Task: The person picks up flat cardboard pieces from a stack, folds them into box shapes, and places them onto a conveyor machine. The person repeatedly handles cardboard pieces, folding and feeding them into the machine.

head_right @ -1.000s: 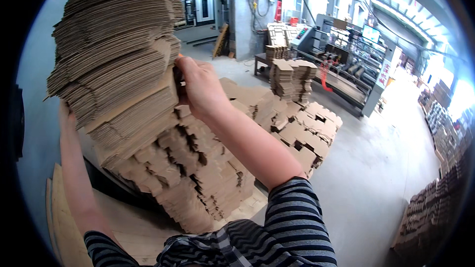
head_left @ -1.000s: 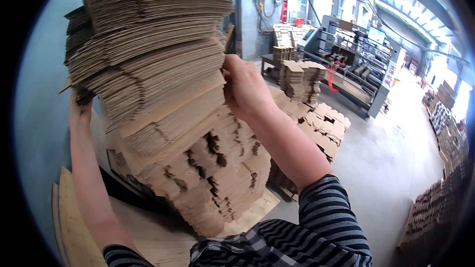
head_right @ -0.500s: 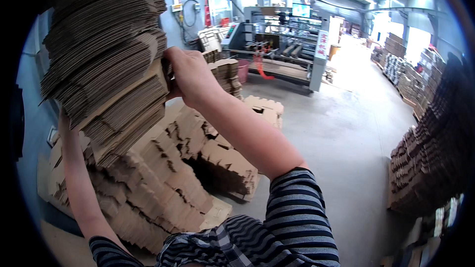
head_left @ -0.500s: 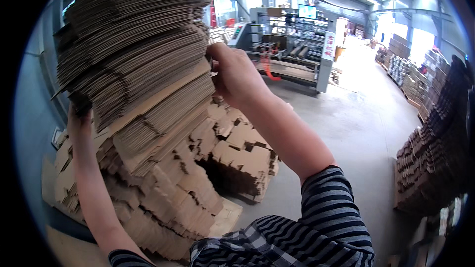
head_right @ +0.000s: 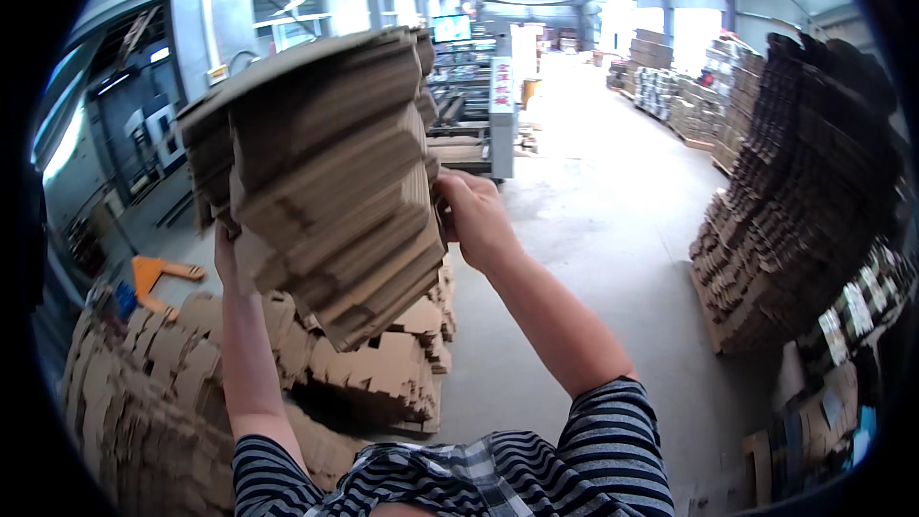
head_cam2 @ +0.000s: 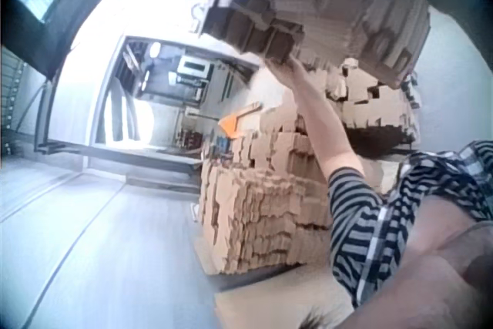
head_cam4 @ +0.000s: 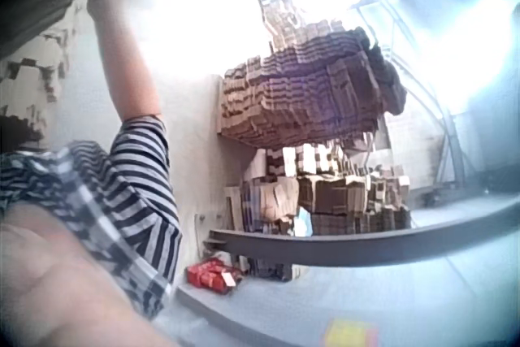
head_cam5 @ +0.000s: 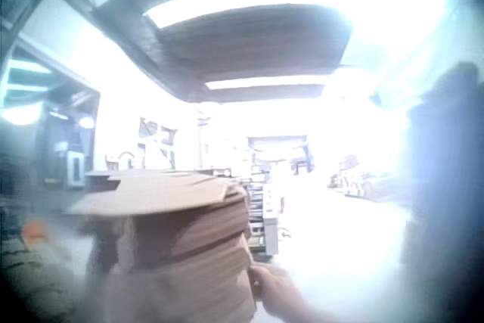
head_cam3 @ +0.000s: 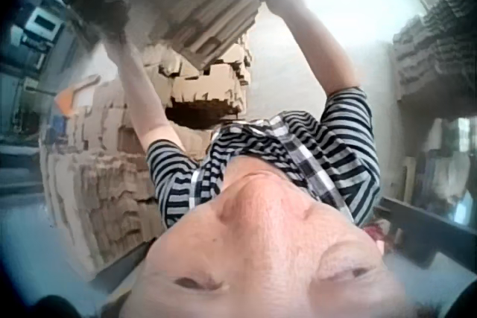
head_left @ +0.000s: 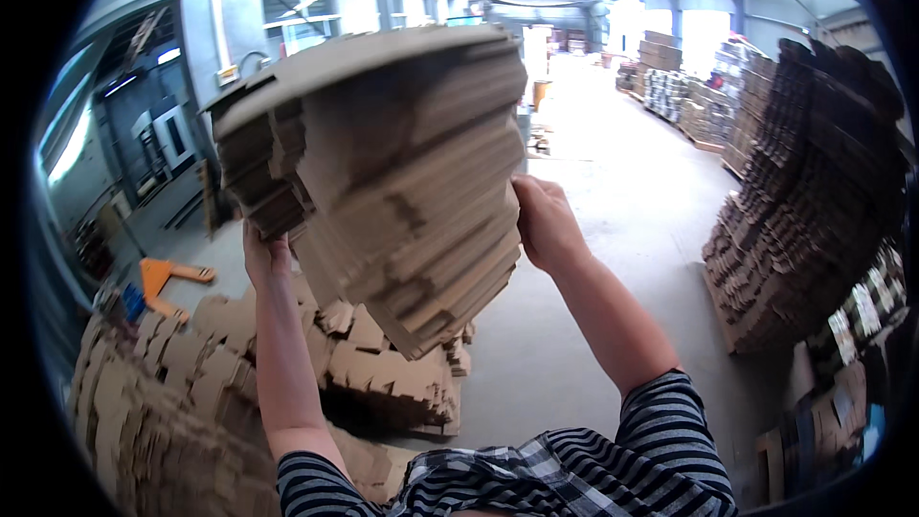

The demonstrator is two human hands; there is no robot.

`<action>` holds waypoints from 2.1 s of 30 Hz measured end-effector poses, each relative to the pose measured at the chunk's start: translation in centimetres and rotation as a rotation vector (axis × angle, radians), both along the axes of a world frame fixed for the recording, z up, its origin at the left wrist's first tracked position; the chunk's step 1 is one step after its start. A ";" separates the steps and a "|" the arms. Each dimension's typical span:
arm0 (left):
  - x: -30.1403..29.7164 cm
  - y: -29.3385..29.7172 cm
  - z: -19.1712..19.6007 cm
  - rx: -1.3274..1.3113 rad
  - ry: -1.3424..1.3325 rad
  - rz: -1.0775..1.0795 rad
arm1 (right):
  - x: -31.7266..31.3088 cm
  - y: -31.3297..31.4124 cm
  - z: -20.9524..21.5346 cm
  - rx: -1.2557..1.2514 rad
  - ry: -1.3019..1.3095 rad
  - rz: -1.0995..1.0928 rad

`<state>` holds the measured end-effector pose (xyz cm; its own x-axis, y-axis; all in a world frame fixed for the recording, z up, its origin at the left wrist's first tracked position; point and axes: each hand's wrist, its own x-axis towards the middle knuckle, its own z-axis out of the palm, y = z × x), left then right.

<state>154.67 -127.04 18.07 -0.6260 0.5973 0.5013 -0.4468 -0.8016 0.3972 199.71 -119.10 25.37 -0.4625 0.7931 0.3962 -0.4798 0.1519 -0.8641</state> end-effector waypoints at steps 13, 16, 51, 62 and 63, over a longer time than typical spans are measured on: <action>12.0 25.4 -12.0 -0.009 -0.258 -0.429 | 10.0 11.3 -15.0 0.054 -0.139 -0.542; 16.6 30.3 -14.6 -0.037 -0.390 -0.524 | 12.5 13.8 -17.4 -0.219 0.198 -0.505; 17.6 90.1 -13.6 -0.015 -0.224 -0.618 | 10.5 79.9 -18.9 -0.317 0.076 -0.620; 5.0 104.2 -15.3 -0.003 -0.301 -0.318 | -0.8 103.3 -20.5 -0.326 -0.026 -0.388; 4.0 105.0 -14.7 0.010 -0.304 -0.269 | -2.3 106.0 -20.4 -0.319 -0.040 -0.347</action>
<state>158.63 -22.06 3.36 -0.5684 0.7563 0.3239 -0.7373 -0.6429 0.2075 197.38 -13.14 5.01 -0.1587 0.9828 0.0948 -0.4132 0.0211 -0.9104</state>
